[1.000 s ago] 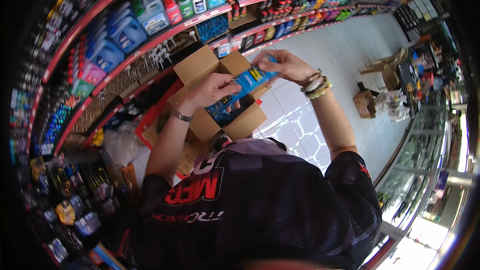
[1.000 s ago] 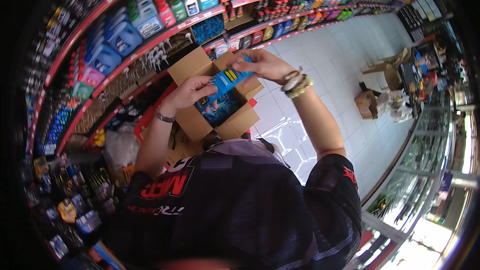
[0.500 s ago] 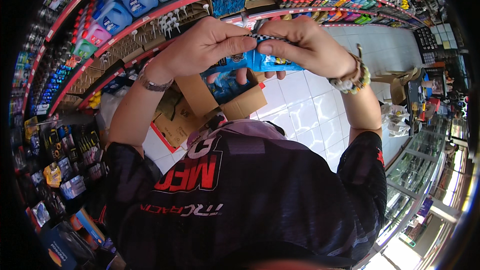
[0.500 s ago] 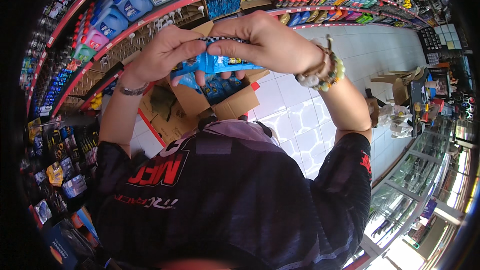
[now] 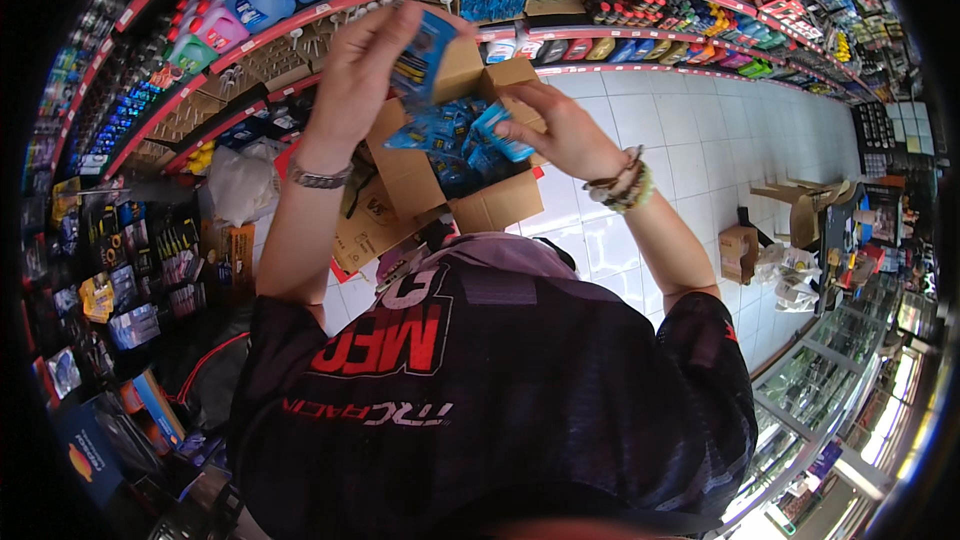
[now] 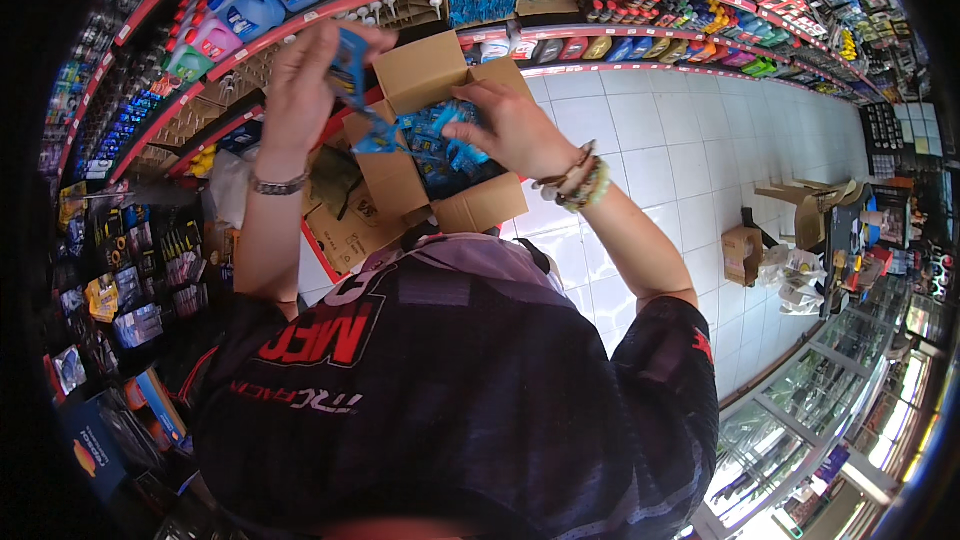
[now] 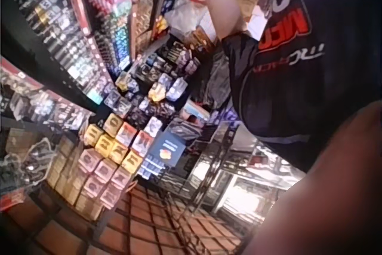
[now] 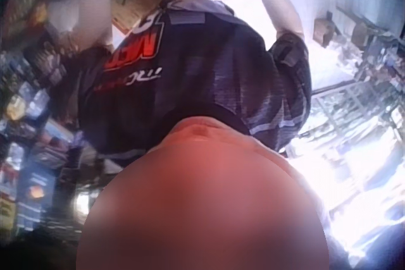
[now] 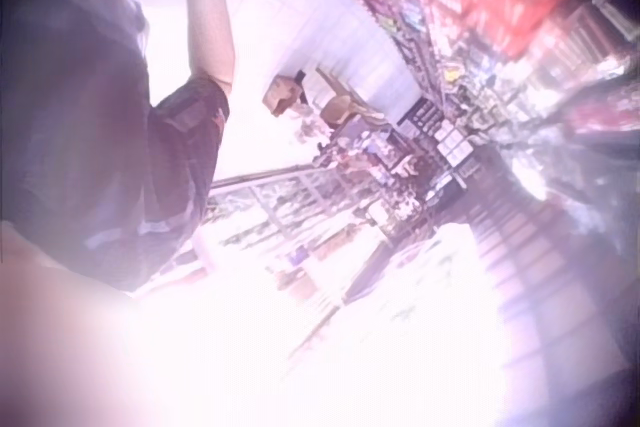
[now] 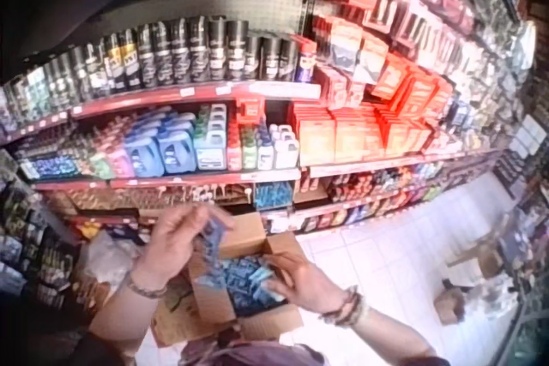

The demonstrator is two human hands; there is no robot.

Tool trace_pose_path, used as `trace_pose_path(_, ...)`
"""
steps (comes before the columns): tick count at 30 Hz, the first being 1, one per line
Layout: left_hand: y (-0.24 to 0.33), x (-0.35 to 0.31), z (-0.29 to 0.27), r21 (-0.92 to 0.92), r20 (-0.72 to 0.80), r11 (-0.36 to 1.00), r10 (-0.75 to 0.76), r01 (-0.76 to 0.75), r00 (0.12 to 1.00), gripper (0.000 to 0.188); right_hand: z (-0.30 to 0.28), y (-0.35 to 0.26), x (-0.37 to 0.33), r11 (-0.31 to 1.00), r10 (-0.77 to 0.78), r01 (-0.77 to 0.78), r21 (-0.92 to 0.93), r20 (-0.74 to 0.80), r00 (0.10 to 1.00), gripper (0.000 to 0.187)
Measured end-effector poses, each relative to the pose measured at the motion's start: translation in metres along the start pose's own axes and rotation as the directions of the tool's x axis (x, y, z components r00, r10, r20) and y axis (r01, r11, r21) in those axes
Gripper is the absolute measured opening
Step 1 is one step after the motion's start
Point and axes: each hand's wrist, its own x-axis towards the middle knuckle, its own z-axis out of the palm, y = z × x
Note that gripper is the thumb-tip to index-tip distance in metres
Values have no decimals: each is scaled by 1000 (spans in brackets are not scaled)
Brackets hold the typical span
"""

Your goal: The person repeatedly picks small blue lanyard segments from a cardboard box, aligns and joins them end-to-end, and places the assembled lanyard back into the box. The process is repeated multiple times in a retail store aisle.

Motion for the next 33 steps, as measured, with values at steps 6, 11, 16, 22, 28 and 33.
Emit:
trace_pose_path(6,-8,15,23,-234,-182,971,13,-56,983,40,41,24,13,967,-146,163,197,-100,984,72)
trace_pose_path(11,16,34,40,-351,-431,904,75,-243,899,43,107,16,19,867,215,-20,498,-337,917,67)
trace_pose_path(16,58,53,61,-501,-462,760,169,-413,871,48,131,13,30,628,379,324,707,-642,667,25)
trace_pose_path(22,120,57,56,-245,-467,857,305,-453,830,54,78,-19,55,538,551,259,802,-567,612,26)
trace_pose_path(28,122,114,-54,-178,-559,806,390,-565,732,43,19,-8,49,261,138,107,959,-147,979,52)
trace_pose_path(33,116,146,-80,-312,-435,758,421,-572,796,37,25,-27,37,788,-252,398,469,-344,905,51)
